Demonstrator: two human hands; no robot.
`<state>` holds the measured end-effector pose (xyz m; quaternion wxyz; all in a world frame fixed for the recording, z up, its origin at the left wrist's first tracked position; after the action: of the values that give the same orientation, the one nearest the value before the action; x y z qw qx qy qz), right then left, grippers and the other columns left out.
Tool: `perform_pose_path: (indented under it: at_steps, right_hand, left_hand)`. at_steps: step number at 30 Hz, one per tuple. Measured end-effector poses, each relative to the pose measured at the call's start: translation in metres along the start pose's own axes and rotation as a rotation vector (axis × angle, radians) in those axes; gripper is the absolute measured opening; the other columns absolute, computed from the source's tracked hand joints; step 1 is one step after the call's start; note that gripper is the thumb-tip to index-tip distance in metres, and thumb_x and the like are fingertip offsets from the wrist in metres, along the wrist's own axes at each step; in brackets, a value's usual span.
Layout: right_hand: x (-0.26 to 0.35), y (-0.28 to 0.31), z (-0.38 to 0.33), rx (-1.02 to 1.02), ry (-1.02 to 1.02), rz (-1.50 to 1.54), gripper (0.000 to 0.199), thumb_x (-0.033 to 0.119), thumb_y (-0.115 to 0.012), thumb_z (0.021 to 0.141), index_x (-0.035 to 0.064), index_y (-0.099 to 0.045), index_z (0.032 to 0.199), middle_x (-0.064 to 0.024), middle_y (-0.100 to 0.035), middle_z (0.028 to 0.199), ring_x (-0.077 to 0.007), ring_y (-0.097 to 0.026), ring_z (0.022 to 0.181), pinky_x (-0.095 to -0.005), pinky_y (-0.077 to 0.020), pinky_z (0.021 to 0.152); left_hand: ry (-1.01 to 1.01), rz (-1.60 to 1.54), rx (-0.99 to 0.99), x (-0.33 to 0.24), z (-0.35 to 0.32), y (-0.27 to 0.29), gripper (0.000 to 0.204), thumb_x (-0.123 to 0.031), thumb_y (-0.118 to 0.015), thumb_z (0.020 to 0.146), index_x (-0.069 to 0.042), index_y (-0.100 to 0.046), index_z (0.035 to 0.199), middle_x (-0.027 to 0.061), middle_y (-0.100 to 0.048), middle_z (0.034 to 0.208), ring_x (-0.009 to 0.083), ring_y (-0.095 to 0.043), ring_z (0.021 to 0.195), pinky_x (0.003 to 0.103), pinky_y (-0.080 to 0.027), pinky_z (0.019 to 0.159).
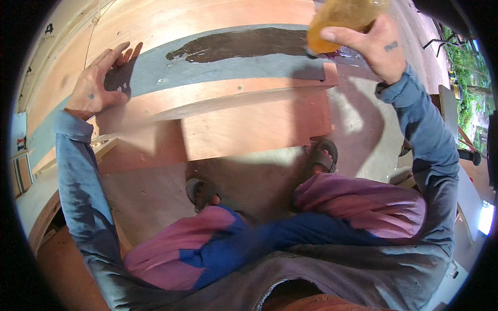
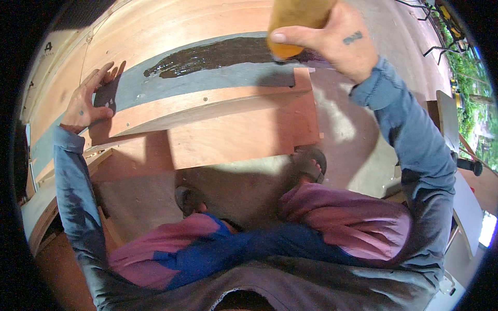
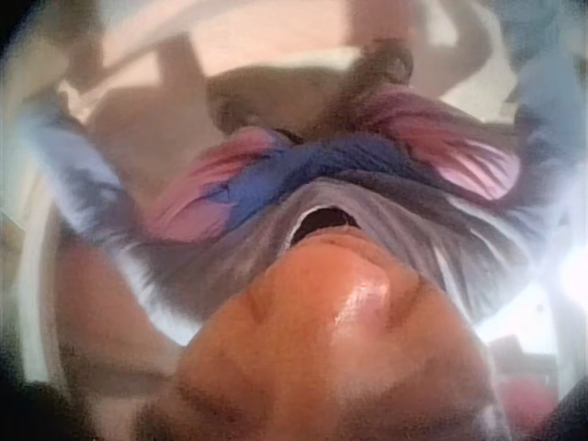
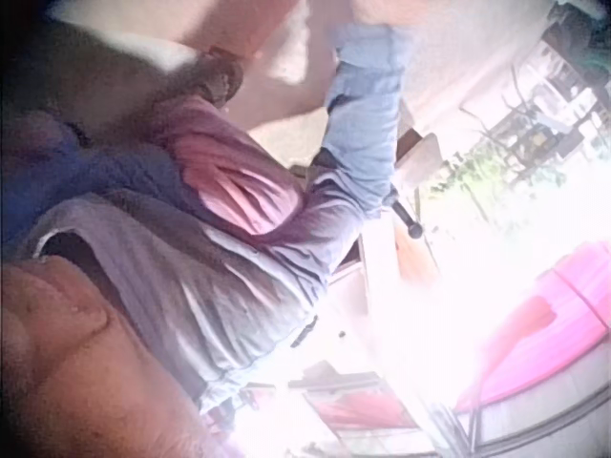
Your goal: The person uses a cordless drill to fasten a long wooden strip to a larger wooden panel. After drilling several holes, the person applies a dark liquid from a bottle along the strip's surface.
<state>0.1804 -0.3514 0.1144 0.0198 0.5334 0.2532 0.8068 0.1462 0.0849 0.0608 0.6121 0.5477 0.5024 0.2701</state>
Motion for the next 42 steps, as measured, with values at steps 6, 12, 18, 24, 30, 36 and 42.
perform_pose_path:
  at_steps: [6, 12, 18, 24, 30, 36, 42]
  right_hand:
    - [0.040, -0.094, 0.025, 0.126, 0.008, 0.046, 0.069, 0.016, -0.090, 0.074, -0.0001, -0.058, 0.133, -0.0148, -0.069, 0.119, -0.0261, -0.066, 0.112, -0.0409, -0.0518, 0.101]
    - [0.031, -0.067, 0.021, 0.104, 0.017, -0.045, 0.066, 0.019, -0.090, 0.075, 0.0010, -0.059, 0.130, -0.0158, -0.070, 0.117, -0.0268, -0.067, 0.111, -0.0417, -0.0522, 0.100]
    - [-0.005, 0.018, -0.011, -0.037, -0.053, -0.087, 0.066, 0.021, -0.090, 0.075, 0.0009, -0.059, 0.129, -0.0158, -0.070, 0.117, -0.0269, -0.067, 0.111, -0.0416, -0.0521, 0.100]
    - [-0.013, 0.031, -0.011, -0.055, -0.064, -0.077, 0.066, 0.022, -0.090, 0.075, 0.0008, -0.060, 0.129, -0.0157, -0.070, 0.118, -0.0270, -0.067, 0.111, -0.0415, -0.0520, 0.100]
    - [0.021, -0.051, 0.019, 0.071, 0.079, -0.001, 0.066, 0.023, -0.090, 0.074, 0.0007, -0.060, 0.129, -0.0156, -0.070, 0.119, -0.0271, -0.067, 0.111, -0.0415, -0.0520, 0.100]
    - [0.060, -0.153, 0.053, 0.198, 0.209, 0.016, 0.066, 0.024, -0.091, 0.074, 0.0006, -0.060, 0.128, -0.0155, -0.070, 0.119, -0.0272, -0.067, 0.111, -0.0414, -0.0519, 0.100]
    - [0.066, -0.166, 0.064, 0.254, 0.239, 0.006, 0.066, 0.025, -0.091, 0.074, 0.0005, -0.061, 0.128, -0.0154, -0.069, 0.120, -0.0272, -0.067, 0.111, -0.0413, -0.0519, 0.101]
  left_hand:
    - [0.032, -0.027, 0.051, 0.006, -0.001, 0.000, 0.110, -0.004, -0.082, 0.051, -0.011, -0.043, 0.154, 0.0124, -0.061, 0.125, 0.0305, -0.058, 0.122, 0.046, -0.050, 0.104]
    - [0.046, -0.028, 0.032, 0.012, -0.004, -0.001, 0.112, -0.004, -0.082, 0.050, -0.013, -0.043, 0.155, 0.0111, -0.060, 0.125, 0.0299, -0.058, 0.123, 0.045, -0.049, 0.103]
    - [0.017, -0.077, 0.006, 0.019, 0.000, -0.011, 0.111, -0.008, -0.077, 0.049, -0.012, -0.044, 0.155, 0.0118, -0.059, 0.120, 0.0307, -0.058, 0.120, 0.047, -0.047, 0.106]
    - [-0.056, 0.003, -0.019, 0.011, -0.004, -0.003, 0.108, -0.013, -0.076, 0.049, -0.007, -0.046, 0.151, 0.0165, -0.060, 0.121, 0.0341, -0.060, 0.118, 0.044, -0.047, 0.108]
    - [-0.037, 0.136, -0.069, 0.021, -0.004, -0.002, 0.100, -0.017, -0.081, 0.058, -0.009, -0.046, 0.152, 0.0163, -0.064, 0.128, 0.0352, -0.062, 0.119, 0.040, -0.049, 0.104]
    - [-0.020, 0.033, -0.035, 0.008, -0.008, -0.002, 0.104, -0.009, -0.082, 0.054, -0.005, -0.045, 0.152, 0.0150, -0.061, 0.126, 0.0319, -0.059, 0.122, 0.039, -0.045, 0.110]
    - [-0.007, -0.011, -0.070, 0.021, -0.019, -0.007, 0.101, -0.009, -0.082, 0.058, -0.007, -0.046, 0.152, 0.0169, -0.060, 0.134, 0.0331, -0.055, 0.129, 0.039, -0.041, 0.114]
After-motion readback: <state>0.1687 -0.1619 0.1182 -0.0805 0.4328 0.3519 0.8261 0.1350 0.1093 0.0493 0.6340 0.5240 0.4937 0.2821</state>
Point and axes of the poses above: each hand's wrist, its own z-axis towards the middle knuckle, its own y-axis out of the back of the hand, x = y × z, the point moved 8 cm from there along z, towards the middle knuckle
